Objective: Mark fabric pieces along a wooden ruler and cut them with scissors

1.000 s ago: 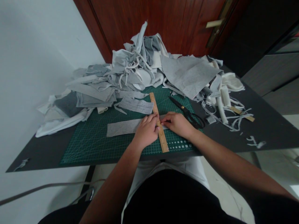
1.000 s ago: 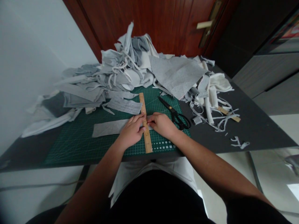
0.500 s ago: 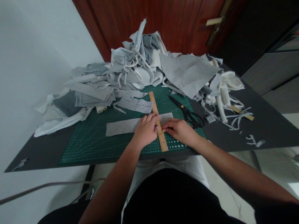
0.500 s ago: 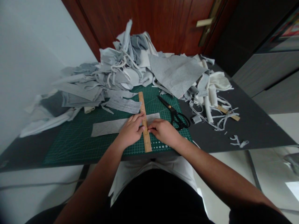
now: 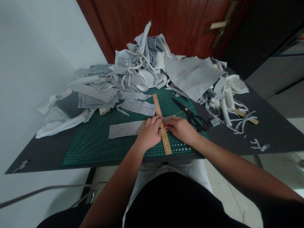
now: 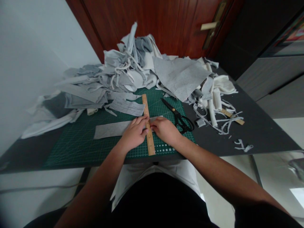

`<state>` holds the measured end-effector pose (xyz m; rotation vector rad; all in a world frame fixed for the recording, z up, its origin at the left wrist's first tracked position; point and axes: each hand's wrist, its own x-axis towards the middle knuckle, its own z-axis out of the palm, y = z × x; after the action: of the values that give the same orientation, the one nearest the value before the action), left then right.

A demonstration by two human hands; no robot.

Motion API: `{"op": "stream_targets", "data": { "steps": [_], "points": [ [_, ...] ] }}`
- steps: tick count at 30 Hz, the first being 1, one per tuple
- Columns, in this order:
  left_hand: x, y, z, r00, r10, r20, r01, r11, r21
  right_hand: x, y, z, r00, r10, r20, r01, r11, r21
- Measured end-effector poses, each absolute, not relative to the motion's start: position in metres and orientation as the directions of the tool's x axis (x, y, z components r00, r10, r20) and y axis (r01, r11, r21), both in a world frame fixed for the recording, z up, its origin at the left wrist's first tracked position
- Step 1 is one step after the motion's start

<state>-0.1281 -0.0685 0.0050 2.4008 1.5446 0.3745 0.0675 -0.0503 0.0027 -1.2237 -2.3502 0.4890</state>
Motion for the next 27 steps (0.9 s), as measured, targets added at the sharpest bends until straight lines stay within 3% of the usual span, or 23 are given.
{"op": "stream_targets", "data": {
  "steps": [27],
  "points": [
    [-0.127, -0.069, 0.003, 0.392, 0.914, 0.099, 0.855, -0.402, 0.327, 0.051, 0.002, 0.006, -0.417, 0.886, 0.203, 0.778, 0.464, -0.423]
  ]
}}
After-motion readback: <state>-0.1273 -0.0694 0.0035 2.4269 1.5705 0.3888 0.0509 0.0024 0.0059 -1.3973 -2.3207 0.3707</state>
